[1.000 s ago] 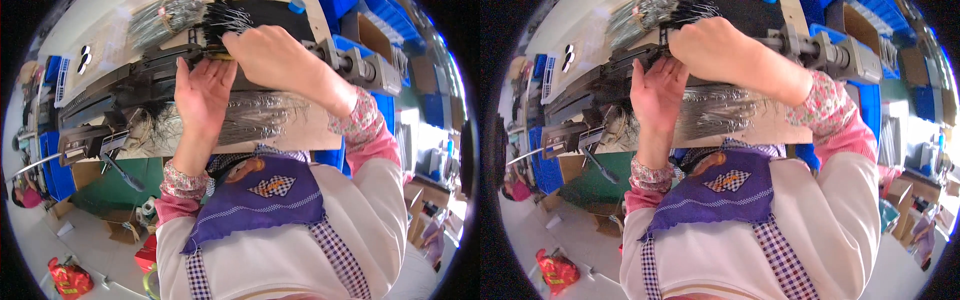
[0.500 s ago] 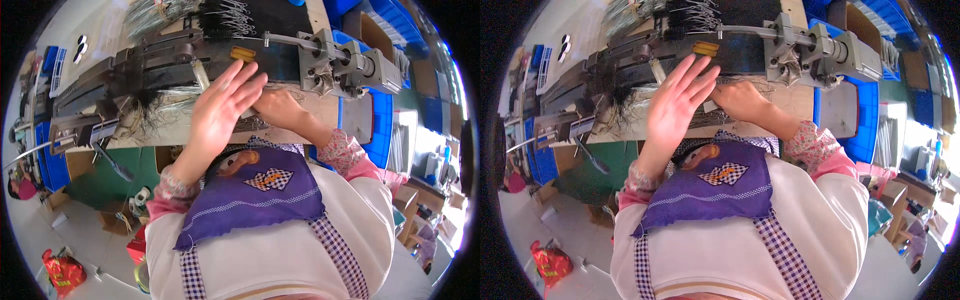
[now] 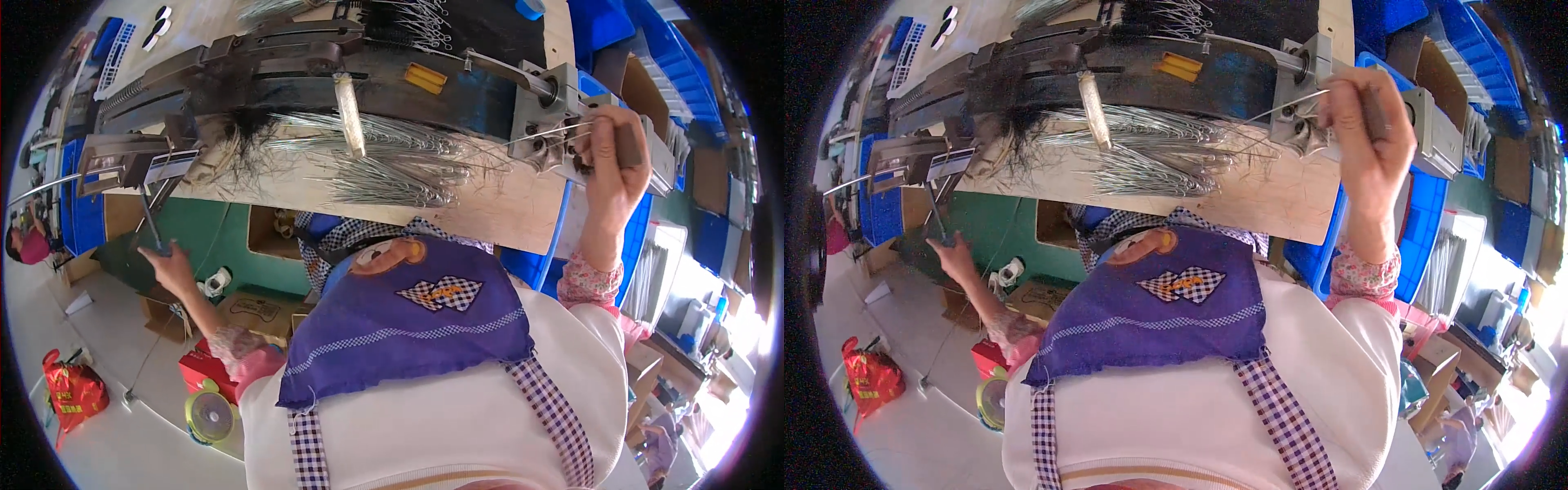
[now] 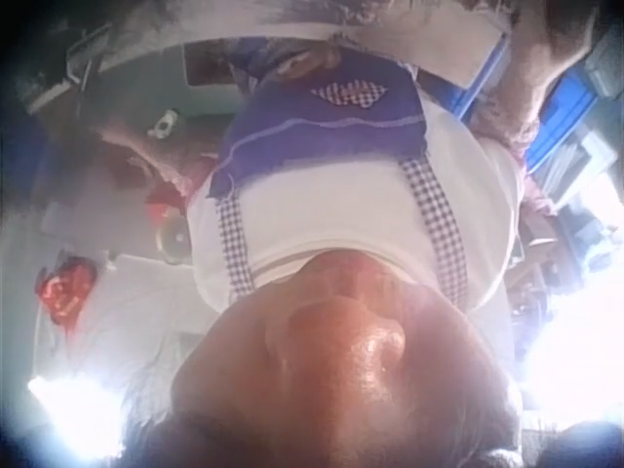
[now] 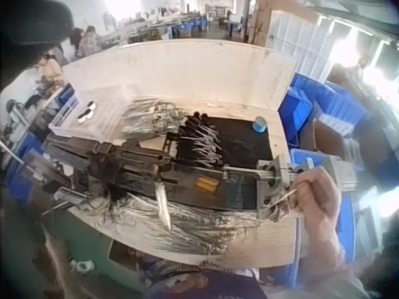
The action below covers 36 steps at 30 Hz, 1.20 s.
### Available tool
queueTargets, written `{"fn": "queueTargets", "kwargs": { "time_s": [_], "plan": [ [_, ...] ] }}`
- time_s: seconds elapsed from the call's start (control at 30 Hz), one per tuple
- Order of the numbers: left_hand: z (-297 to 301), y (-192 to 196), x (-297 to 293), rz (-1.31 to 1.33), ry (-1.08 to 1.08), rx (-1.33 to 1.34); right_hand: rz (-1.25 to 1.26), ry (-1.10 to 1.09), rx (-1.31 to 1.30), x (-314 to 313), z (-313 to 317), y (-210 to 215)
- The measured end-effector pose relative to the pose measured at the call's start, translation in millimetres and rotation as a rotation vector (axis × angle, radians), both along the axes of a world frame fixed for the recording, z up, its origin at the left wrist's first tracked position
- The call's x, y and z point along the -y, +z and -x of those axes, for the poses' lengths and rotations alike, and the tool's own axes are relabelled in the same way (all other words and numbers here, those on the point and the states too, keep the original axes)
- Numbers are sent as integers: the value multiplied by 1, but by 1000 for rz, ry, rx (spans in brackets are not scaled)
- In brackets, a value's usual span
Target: The worker is inserting silver metal rods into black connector blocks using an assembly machine.
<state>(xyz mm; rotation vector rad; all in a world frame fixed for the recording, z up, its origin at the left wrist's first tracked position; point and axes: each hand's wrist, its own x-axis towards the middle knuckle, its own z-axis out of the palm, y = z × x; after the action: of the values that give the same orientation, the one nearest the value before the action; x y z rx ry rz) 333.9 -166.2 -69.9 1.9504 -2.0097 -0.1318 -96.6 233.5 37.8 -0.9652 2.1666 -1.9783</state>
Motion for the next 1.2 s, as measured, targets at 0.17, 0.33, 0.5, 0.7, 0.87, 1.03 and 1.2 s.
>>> {"fn": "queueTargets", "kwargs": {
  "time_s": [0.17, 0.33, 0.5, 0.7, 0.87, 1.03, 1.2],
  "plan": [
    [95, -8, -72, 391, -657, 67, -113, -3, 23, 4, -9, -3],
    [218, 92, -183, -263, -1325, -727, -75, 382, -40, 70, -39, 5],
    [214, 73, -163, -555, -1278, -716, -262, 248, -571, 75, -5, 5],
    [250, 52, -195, -1045, -827, -1086, -457, 208, -985, 80, 33, -17],
    [260, 81, -197, -1446, -599, -1379, -413, 180, -1085, 100, 28, -26],
    [247, 130, -136, -1951, -435, -2214, -535, 232, -1077, 104, 22, -20],
    [196, 84, -106, -1460, -597, -2179, -584, 294, -947, 100, 14, -8]
  ]
}}
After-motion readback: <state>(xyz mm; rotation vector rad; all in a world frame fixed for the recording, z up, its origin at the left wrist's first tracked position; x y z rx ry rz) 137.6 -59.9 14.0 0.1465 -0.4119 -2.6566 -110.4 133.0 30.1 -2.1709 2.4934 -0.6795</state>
